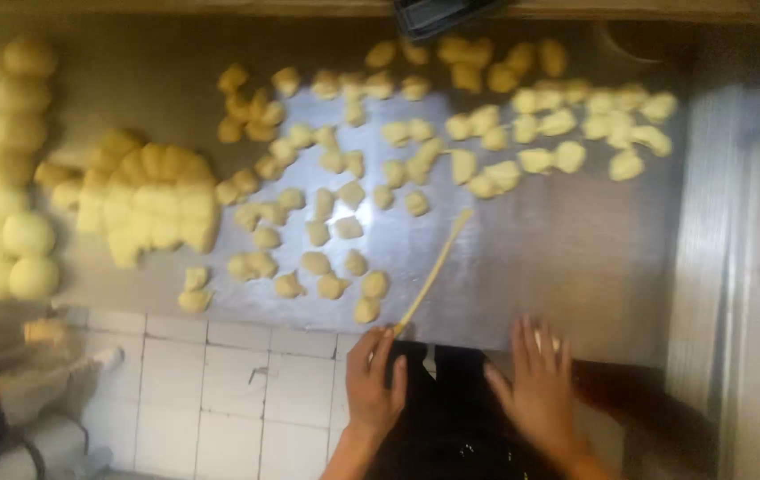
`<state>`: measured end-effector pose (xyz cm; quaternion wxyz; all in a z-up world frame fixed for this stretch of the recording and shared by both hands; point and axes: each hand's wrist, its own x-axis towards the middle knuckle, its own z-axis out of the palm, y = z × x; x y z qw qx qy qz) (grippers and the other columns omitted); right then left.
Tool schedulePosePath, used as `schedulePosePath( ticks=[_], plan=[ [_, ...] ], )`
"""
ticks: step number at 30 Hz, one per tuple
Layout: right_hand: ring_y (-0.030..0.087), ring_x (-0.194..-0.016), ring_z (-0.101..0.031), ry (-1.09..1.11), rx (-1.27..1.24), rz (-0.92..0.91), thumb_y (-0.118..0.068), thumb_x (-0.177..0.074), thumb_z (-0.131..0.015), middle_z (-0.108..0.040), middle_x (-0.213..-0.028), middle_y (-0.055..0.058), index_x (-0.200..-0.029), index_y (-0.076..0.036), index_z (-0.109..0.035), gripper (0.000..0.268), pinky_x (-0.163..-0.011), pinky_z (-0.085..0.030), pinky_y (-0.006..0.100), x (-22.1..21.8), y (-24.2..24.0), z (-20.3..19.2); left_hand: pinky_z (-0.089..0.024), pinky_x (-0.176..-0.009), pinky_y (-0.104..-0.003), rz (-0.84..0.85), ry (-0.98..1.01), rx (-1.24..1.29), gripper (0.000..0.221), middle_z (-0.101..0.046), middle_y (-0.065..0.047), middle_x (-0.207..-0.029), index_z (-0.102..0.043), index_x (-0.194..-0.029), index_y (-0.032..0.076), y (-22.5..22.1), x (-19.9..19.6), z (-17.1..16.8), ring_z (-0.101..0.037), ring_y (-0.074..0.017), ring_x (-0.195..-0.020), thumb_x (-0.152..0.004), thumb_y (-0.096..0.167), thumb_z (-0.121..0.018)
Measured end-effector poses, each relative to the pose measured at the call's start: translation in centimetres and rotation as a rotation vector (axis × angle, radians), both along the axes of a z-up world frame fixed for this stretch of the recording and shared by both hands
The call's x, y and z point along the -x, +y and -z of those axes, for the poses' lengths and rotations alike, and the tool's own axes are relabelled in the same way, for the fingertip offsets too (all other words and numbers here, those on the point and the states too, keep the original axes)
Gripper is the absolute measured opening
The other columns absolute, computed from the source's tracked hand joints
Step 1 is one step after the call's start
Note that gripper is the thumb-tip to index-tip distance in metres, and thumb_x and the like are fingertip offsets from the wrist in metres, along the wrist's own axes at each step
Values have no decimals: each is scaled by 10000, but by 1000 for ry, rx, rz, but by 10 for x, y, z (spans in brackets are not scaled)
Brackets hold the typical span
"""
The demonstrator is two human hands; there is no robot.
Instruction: Braiding individual dough strands into braided loaves and placing them on a baking tray.
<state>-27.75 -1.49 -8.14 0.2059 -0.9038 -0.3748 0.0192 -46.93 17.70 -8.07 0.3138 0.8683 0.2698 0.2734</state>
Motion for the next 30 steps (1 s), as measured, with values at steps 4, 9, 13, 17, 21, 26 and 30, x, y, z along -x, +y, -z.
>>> schedulePosePath(
  ticks=[4,9,13,17,21,26,30],
  plan=[
    [455,-1527,-309,-150,225,132,-521,-991,-557,-362,-1635,259,-1580,19,-399,815,-1204,-192,653,-128,56,4,-486,-1030,-459,106,-22,-35,512,-603,-200,-1319,-578,-1368,20,-18,-43,-1,-587,-390,-1221,-884,74,-736],
    [496,-1488,-276,-102,163,80,-507,-944,-586,-317,-1600,308,-1553,-44,-417,784,-1185,-182,651,-85,36,13,-506,-1032,-442,77,-46,-13,477,-622,-206,-1316,-564,-1376,13,-26,-66,3,-604,-386,-1213,-918,48,-696],
    [538,-1449,-242,-94,77,-20,-492,-897,-615,-271,-1565,358,-1527,-106,-434,761,-1165,-173,649,-53,43,19,-534,-1020,-426,122,60,266,383,-669,-194,-1294,-603,-1343,41,-41,-105,12,-644,-376,-1215,-966,68,-659],
    [511,-1516,-351,-212,-246,191,-342,-1077,-610,-366,-1636,347,-1656,-27,-332,716,-1252,-286,574,-174,77,17,-494,-990,-465,305,112,339,593,-541,-245,-1395,-505,-1461,45,-32,-191,-11,-544,-440,-1253,-892,60,-671],
    [316,-1096,-649,343,-133,117,-308,-880,-705,-696,-1213,106,-1530,-185,-457,706,-993,-481,451,-168,16,-37,-477,-1018,-467,436,73,181,692,-524,-236,-1405,-530,-1462,69,-13,-227,9,-542,-439,-1235,-784,5,-648],
    [266,-1082,-631,-168,2,72,-53,-894,-709,-726,-1132,27,-1210,-160,-724,335,-1023,-469,470,-106,-54,7,-452,-1085,-459,464,258,-156,344,-648,-94,-1299,-687,-1269,165,3,-180,38,-603,-331,-1257,-929,114,-706],
    [328,-1198,-543,-13,-65,187,-149,-898,-691,-632,-1292,116,-1259,-127,-710,362,-1035,-428,486,-84,-56,13,-355,-1145,-506,382,194,-120,413,-533,-195,-1454,-629,-1310,137,-19,-176,16,-466,-416,-1367,-908,194,-701]
  ],
)
